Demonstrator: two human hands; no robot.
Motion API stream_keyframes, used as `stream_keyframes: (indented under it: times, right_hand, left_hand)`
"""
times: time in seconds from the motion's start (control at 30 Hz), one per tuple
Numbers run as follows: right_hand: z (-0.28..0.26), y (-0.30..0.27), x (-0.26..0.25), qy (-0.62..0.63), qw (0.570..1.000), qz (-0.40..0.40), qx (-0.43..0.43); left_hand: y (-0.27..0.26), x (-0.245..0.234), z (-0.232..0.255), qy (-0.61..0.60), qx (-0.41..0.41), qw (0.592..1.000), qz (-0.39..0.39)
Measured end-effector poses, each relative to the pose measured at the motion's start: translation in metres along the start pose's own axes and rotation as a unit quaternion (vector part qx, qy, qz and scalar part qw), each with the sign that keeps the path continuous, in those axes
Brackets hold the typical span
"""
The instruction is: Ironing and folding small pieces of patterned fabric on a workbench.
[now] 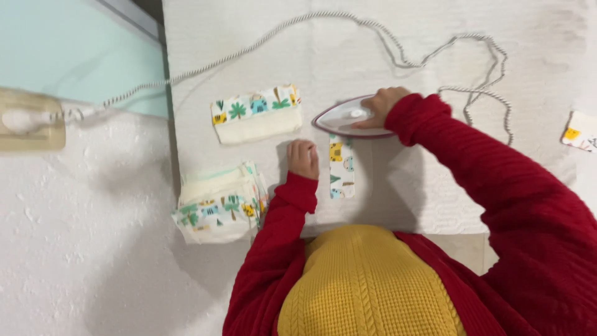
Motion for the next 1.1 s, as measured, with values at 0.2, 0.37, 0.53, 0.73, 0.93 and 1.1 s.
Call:
stream_keyframes:
  times: [0.2,0.37,0.53,0.73,0.93,1.1]
  right_hand:
    - [-0.01,0.0,-0.009,0.036,0.999,0.027,-0.024]
    - [-0.002,-0.003,-0.013,0.098,0.992,0.079,-0.029]
    - [-0.007,-0.007,-0.018,0.116,0.991,0.031,-0.052]
    - [-0.008,-0.006,-0.015,0.111,0.993,0.026,-0.038]
    - [-0.009,0.003,-0.009,0.105,0.991,0.058,-0.058]
    - [-0.01,0.006,-0.008,0.109,0.99,0.064,-0.057]
  left_hand:
    - [-0.017,-0.008,-0.03,-0.117,-0.117,0.982,0.092]
    - [-0.012,0.006,-0.034,-0.134,-0.134,0.982,0.013]
    - [-0.004,0.0,-0.022,-0.071,-0.122,0.99,-0.032]
    - [0.011,-0.01,-0.002,-0.067,-0.116,0.991,-0.027]
    - [0.014,-0.012,0.003,-0.063,-0.127,0.989,-0.031]
    - [0.016,-0.014,0.006,-0.059,-0.122,0.99,-0.029]
Point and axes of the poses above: each hand's wrist, its own y-axis towards the middle knuckle, its own x-axis out of the palm, z = x × y, the point moved 6 cm from there along y, towards the middle knuckle, and after that the axes turned 13 degrees about x, right-handed, at the moved point
